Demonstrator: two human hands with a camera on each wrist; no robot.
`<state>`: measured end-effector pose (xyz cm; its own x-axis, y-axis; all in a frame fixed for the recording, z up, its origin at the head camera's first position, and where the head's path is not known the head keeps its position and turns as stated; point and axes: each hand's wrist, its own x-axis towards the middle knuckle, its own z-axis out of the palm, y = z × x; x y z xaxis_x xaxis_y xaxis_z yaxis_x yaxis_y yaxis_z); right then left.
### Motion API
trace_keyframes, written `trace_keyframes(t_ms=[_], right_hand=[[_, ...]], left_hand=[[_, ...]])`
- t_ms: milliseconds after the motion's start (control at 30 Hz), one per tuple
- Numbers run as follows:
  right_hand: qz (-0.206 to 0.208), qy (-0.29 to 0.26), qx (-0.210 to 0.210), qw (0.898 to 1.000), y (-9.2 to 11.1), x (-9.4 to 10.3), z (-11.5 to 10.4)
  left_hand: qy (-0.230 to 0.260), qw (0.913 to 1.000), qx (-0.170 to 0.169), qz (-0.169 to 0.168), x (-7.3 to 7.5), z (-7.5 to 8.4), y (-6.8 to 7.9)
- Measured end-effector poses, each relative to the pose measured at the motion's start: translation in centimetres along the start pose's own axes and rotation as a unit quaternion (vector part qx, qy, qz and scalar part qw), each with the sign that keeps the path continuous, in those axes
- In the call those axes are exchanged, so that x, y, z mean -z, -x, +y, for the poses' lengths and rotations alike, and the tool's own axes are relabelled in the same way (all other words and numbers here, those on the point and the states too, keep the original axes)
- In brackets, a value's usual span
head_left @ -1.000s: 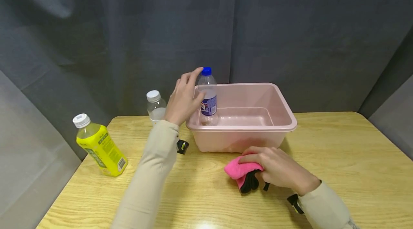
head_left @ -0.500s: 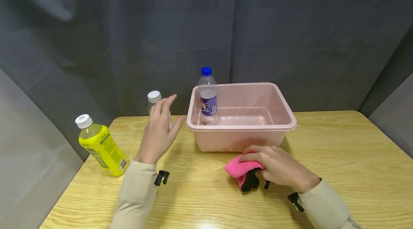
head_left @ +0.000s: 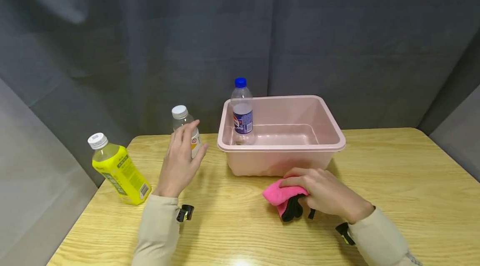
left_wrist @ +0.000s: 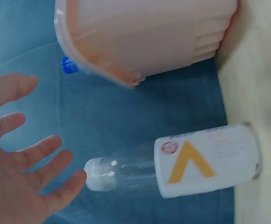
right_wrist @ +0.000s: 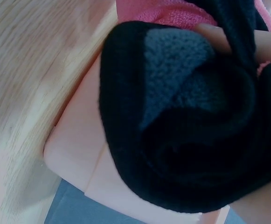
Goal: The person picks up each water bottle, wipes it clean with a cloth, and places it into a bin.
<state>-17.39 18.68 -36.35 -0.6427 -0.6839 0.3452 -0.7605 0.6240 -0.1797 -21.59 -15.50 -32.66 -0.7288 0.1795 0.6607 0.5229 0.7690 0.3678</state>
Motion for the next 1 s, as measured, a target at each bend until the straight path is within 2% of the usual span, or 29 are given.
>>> trace_keyframes(t_ms=[100,200,300,400,500,600,733,867,1000], right_hand=[[-0.003,0.000,0.000,1.000,-0.1,0.1,0.0],[-0.006,-0.001,-0.004,1.000,-0.1,0.1,0.0],[-0.008,-0.002,-0.004,1.000,-0.1,0.1,0.0],[-0.006,0.000,0.001,1.000,0.0,0.0,0.0],[-0.002,0.002,0.005,1.000,0.0,-0.2,0.0],[0.001,0.001,0.006,1.000,0.0,-0.2,0.0],[0.004,-0.002,0.010,1.000,0.0,-0.3,-0.1],[0.005,-0.006,0.010,1.000,0.0,-0.4,-0.1],[0.007,-0.006,0.009,1.000,0.0,-0.4,0.0]], left_hand=[[-0.016,0.9984,-0.031,0.044,1.1,-0.1,-0.1],[-0.033,0.9931,-0.062,0.094,2.4,-0.2,-0.2],[-0.038,0.9871,-0.076,0.136,3.6,-0.1,-0.3],[-0.039,0.9821,-0.075,0.168,4.8,-0.3,-0.3],[-0.052,0.9770,-0.062,0.197,6.2,-0.9,-0.1],[-0.075,0.9723,-0.033,0.219,7.6,-1.9,0.3],[-0.093,0.9614,0.005,0.259,9.2,-3.1,1.0],[-0.094,0.9518,0.041,0.289,10.0,-4.2,1.5],[-0.099,0.9492,0.088,0.285,10.0,-5.1,1.7]])
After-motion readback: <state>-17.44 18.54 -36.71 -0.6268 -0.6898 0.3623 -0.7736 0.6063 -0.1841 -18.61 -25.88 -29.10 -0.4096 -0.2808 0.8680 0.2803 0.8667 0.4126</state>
